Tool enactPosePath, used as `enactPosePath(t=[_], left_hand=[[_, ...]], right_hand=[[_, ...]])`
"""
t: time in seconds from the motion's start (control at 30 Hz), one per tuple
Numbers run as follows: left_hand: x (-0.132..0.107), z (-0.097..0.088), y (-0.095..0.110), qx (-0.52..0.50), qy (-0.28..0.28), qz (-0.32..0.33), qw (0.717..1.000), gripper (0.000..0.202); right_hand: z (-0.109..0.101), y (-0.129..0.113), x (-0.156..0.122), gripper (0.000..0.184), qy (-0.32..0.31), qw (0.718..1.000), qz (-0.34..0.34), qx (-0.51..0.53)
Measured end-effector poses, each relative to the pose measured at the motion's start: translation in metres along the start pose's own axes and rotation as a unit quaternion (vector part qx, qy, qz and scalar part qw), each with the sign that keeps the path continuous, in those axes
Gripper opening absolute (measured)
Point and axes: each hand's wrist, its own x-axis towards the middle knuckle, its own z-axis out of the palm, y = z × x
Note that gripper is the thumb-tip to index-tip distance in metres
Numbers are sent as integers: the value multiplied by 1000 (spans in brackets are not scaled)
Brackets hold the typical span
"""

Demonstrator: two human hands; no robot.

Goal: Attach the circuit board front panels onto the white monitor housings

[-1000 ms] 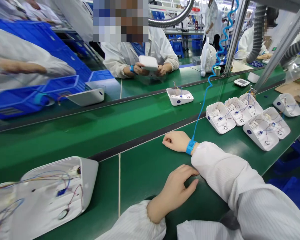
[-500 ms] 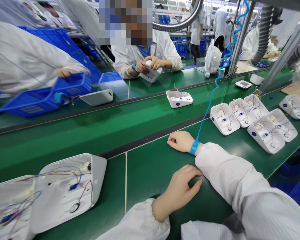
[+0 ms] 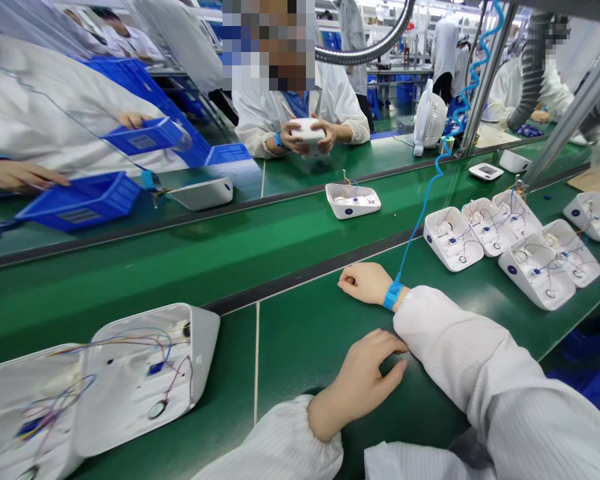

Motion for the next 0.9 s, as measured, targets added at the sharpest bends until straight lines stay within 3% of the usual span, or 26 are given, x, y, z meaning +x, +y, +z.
enactPosePath(t=[0.9], left_hand=[[0,1,-1,-7,6,-1,1000,13]], right_hand=[[2,2,-1,9,10,1000,-5,5]])
